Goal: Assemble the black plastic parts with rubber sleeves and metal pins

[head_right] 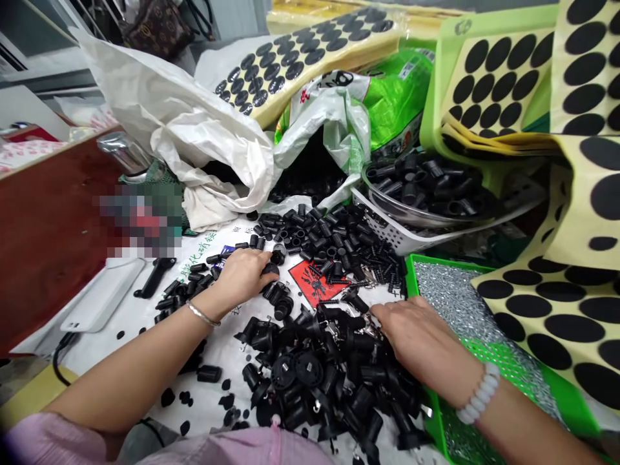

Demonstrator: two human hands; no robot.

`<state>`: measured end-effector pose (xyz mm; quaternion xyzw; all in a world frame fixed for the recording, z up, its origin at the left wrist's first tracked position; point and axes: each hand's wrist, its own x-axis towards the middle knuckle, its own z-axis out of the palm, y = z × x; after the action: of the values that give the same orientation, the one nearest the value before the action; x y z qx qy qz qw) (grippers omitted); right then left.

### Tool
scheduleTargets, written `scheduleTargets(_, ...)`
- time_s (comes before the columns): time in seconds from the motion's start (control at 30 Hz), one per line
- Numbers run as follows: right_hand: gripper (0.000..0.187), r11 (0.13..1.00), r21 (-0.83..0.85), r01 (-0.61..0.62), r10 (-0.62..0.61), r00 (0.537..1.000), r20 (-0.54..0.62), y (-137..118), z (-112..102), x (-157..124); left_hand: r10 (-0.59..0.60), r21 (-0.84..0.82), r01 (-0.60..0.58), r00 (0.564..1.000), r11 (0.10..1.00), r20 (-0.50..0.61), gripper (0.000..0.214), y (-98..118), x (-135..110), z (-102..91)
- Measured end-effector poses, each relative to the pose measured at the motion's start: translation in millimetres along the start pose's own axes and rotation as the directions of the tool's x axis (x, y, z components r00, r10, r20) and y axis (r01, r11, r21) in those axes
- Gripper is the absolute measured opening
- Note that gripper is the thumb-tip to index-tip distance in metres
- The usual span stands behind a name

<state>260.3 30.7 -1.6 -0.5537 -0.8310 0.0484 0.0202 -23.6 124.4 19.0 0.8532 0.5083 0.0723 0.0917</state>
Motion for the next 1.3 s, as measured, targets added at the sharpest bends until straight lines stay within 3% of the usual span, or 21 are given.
scheduleTargets(0.17, 0.024, 1.000, 0.001, 0.026, -0.027, 0.998, 0.050, 2, -6, -3, -0.071, -0.214, 0.068, 0.998, 0.974, -0.003, 0.014, 8, 0, 1.4)
scheduleTargets(0.3, 0.021, 0.991, 0.122, 0.063, -0.051, 0.994, -0.100, 1, -18, -1, -0.162, -0.500, 0.174, 0.984, 0.849, 0.067, 0.016, 4, -8, -8.0)
scheduleTargets(0.4, 0.018, 0.907, 0.416, 0.059, 0.016, 0.985, -0.174, -13, -34, 9, -0.157, -0.712, 0.251, 0.968, 0.656, 0.196, 0.020, 7, -13, -12.3)
scheduleTargets(0.5, 0.013, 0.657, 0.754, -0.002, 0.134, 0.984, -0.114, -37, -50, 23, -0.093, -0.833, 0.287, 0.956, 0.473, 0.277, 0.021, 15, -18, -12.7)
scheduleTargets(0.57, 0.011, 0.534, 0.845, -0.015, 0.150, 0.986, -0.078, -52, -58, 31, -0.040, -0.884, 0.318, 0.945, 0.343, 0.324, 0.024, 20, -22, -12.5)
scheduleTargets(0.63, 0.009, 0.519, 0.855, 0.011, 0.169, 0.979, -0.115, -63, -61, 36, 0.016, -0.914, 0.377, 0.923, 0.151, 0.384, 0.027, 25, -27, -12.8)
scheduleTargets(0.7, 0.007, 0.582, 0.806, 0.102, 0.165, 0.957, -0.240, -70, -60, 38, 0.069, -0.903, 0.429, 0.902, -0.022, 0.427, 0.032, 28, -31, -13.5)
scheduleTargets(0.73, 0.007, 0.626, 0.764, 0.155, 0.146, 0.939, -0.311, -72, -59, 38, 0.085, -0.895, 0.440, 0.897, -0.065, 0.435, 0.033, 29, -34, -13.9)
scheduleTargets(0.8, 0.009, 0.707, 0.667, 0.237, 0.082, 0.909, -0.410, -75, -55, 38, 0.095, -0.897, 0.437, 0.898, -0.065, 0.431, 0.032, 31, -37, -14.8)
scheduleTargets(0.93, 0.013, 0.809, 0.510, 0.294, -0.014, 0.875, -0.483, -80, -50, 34, 0.081, -0.912, 0.410, 0.909, 0.014, 0.410, 0.030, 36, -39, -18.1)
scheduleTargets(1.17, 0.017, 0.881, 0.349, 0.319, -0.128, 0.871, -0.475, -94, -53, 21, 0.082, -0.940, 0.303, 0.944, 0.159, 0.318, 0.040, 40, -50, -27.2)
scheduleTargets(1.3, 0.020, 0.920, 0.104, 0.377, -0.276, 0.814, -0.512, -104, -51, 14, 0.077, -0.947, 0.247, 0.961, 0.206, 0.267, 0.040, 42, -56, -28.1)
